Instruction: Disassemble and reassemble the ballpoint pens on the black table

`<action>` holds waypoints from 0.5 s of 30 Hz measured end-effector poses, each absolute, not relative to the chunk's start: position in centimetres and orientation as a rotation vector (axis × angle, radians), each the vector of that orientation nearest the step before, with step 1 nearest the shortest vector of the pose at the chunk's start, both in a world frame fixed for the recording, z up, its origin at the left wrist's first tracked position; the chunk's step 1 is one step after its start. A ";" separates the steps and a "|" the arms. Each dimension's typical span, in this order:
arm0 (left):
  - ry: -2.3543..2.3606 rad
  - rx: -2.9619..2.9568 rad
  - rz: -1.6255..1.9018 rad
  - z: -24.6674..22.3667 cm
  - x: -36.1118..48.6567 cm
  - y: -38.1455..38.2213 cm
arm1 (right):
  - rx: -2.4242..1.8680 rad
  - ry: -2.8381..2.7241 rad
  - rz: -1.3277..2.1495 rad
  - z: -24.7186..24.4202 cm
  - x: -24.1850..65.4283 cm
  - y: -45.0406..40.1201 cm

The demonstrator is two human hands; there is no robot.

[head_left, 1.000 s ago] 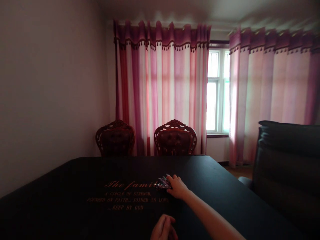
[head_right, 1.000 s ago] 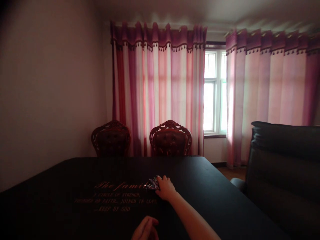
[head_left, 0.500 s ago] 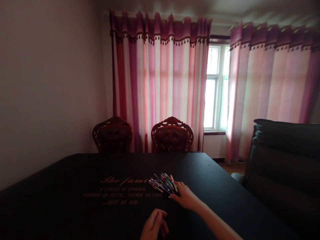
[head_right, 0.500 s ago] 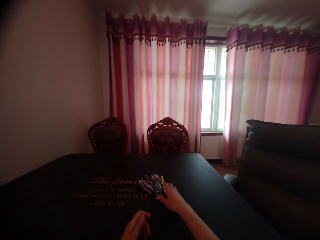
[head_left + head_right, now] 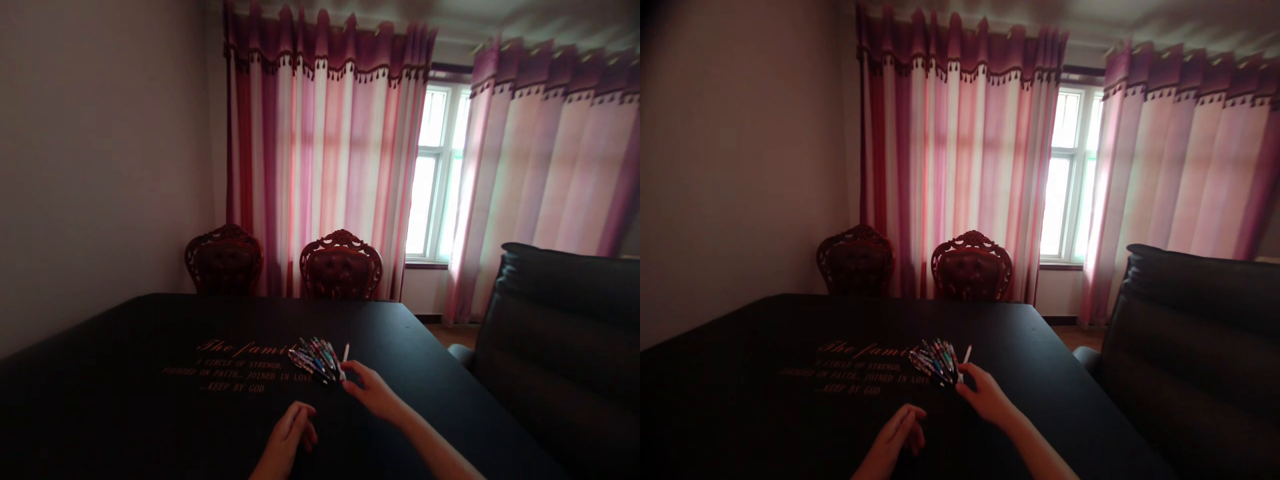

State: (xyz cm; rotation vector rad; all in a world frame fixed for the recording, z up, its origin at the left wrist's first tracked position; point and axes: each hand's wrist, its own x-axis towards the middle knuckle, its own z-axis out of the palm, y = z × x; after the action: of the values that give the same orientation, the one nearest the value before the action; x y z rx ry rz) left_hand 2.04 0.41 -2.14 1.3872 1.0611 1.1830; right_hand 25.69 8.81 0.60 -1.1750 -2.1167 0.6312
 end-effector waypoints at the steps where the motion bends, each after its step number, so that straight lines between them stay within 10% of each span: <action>1: 1.063 1.385 1.179 -2.1 2.1 0.4 | -1.166 -2.112 0.638 0.7 25.7 8.7; 15: 1.019 1.474 1.035 2.9 0.6 -0.9 | -1.405 -1.997 0.577 0.5 27.7 7.9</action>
State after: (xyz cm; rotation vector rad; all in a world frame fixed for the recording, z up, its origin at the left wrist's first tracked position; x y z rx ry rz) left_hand 0.61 -0.93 2.91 1.4742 1.0188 1.0351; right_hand 27.65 7.88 0.49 -1.4051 -1.9968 0.5771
